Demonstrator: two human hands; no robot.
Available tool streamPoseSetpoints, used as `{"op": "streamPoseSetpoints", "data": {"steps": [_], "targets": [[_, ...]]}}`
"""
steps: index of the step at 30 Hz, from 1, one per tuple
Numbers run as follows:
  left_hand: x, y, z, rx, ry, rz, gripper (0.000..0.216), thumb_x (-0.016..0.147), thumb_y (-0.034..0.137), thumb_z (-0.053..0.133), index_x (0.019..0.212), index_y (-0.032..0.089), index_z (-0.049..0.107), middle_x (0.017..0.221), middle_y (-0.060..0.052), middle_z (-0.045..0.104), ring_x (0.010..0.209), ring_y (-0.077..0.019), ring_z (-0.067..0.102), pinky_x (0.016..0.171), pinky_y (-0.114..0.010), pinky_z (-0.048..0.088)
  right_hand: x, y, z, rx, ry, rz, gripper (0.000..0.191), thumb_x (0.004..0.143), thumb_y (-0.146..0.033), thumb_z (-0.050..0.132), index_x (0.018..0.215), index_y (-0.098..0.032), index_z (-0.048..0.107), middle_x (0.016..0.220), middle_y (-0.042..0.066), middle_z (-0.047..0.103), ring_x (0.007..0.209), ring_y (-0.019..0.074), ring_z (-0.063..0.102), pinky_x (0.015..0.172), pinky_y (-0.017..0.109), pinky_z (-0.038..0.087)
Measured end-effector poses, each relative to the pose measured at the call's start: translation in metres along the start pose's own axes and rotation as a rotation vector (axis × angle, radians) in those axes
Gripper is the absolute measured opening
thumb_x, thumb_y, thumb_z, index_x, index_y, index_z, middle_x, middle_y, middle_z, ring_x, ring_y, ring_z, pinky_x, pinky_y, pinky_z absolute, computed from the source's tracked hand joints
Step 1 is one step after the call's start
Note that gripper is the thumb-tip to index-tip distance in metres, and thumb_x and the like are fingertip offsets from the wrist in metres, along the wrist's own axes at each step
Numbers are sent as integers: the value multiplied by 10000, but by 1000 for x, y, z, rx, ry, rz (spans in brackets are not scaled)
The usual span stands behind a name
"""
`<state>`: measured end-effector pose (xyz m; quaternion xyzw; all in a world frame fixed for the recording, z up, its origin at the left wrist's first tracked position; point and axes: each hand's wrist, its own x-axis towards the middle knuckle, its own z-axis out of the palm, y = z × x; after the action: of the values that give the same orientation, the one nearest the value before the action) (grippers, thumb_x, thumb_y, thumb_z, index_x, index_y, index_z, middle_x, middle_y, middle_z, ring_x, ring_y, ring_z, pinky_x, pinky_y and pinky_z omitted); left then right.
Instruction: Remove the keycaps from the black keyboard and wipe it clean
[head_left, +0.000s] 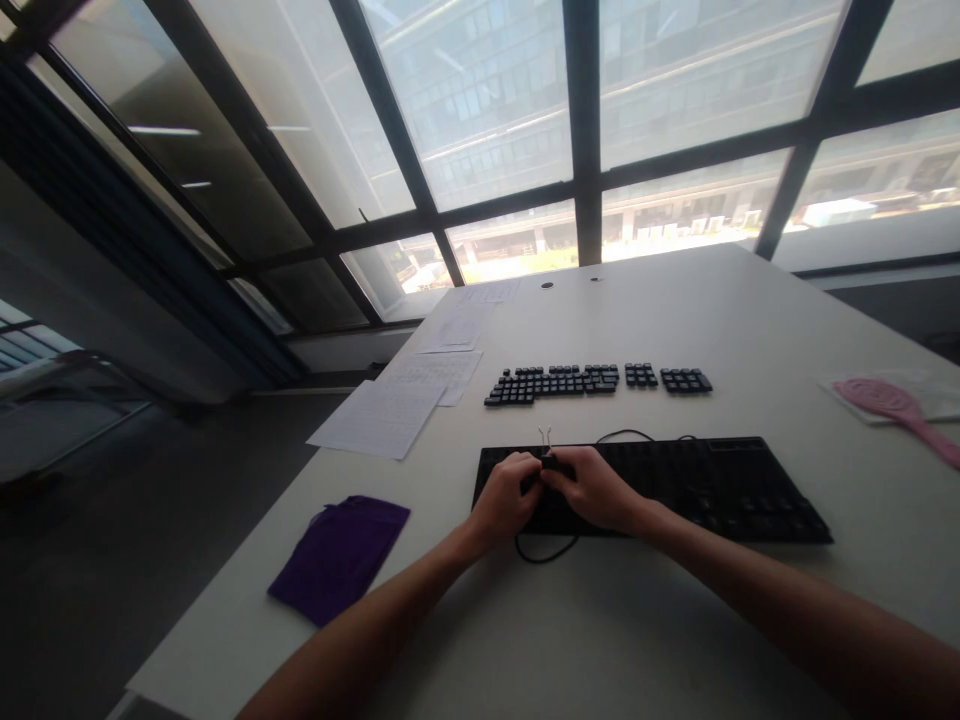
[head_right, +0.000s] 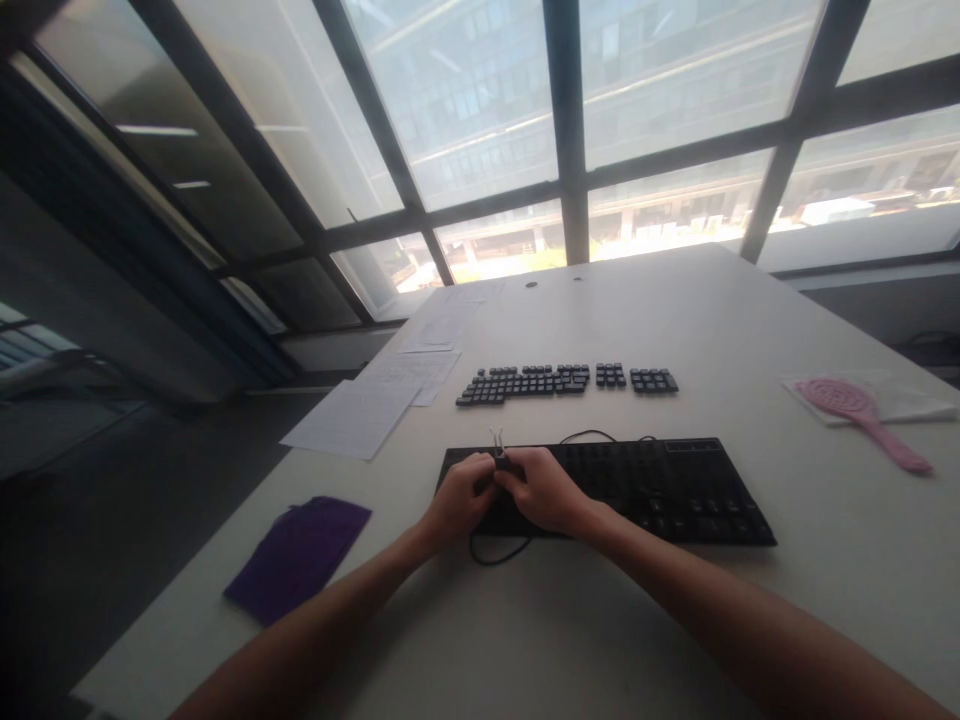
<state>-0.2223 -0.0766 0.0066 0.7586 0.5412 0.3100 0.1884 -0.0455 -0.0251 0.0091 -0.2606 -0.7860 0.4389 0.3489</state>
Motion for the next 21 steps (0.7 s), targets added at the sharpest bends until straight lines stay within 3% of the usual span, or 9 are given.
{"op": "streamPoseSetpoints", "data": {"steps": [6, 10, 14, 21], "targets": [[2, 2, -2, -20, 33, -11, 161, 837, 90, 552, 796, 201, 661, 867, -41, 676, 868, -197, 605, 806, -325, 484, -14, -1, 3, -186, -43, -129, 160, 908, -185, 555, 769, -177, 634, 743, 38, 620, 669, 162, 527, 636, 273, 407], [-1, 9, -9, 21, -104, 87, 117, 775, 97, 614, 814, 199, 656, 874, -32, 659, 873, -194, 572, 808, -315, 472, -24, 1, 8, -326, -44, -204, 166, 919, -153, 508, 827, -186, 642, 782, 58, 641, 702, 178, 544, 673, 289, 410], [-2, 10, -10, 64, -189, 111, 187, 711, 237, 780, 857, 199, 670, 955, -42, 650, 922, -215, 546, 841, -334, 465, -24, 4, 9, -184, 36, -52, 164, 901, -171, 537, 744, -186, 583, 738, 28, 646, 659, 164, 565, 641, 270, 410], [-2, 5, 0, -1, -85, 28, 86, 809, 269, 750, 870, 219, 717, 892, -26, 695, 884, -202, 582, 841, -351, 462, -18, 5, 3, 62, 144, 122, 234, 903, -240, 542, 679, -173, 554, 615, -6, 585, 599, 146, 523, 565, 247, 389]]}}
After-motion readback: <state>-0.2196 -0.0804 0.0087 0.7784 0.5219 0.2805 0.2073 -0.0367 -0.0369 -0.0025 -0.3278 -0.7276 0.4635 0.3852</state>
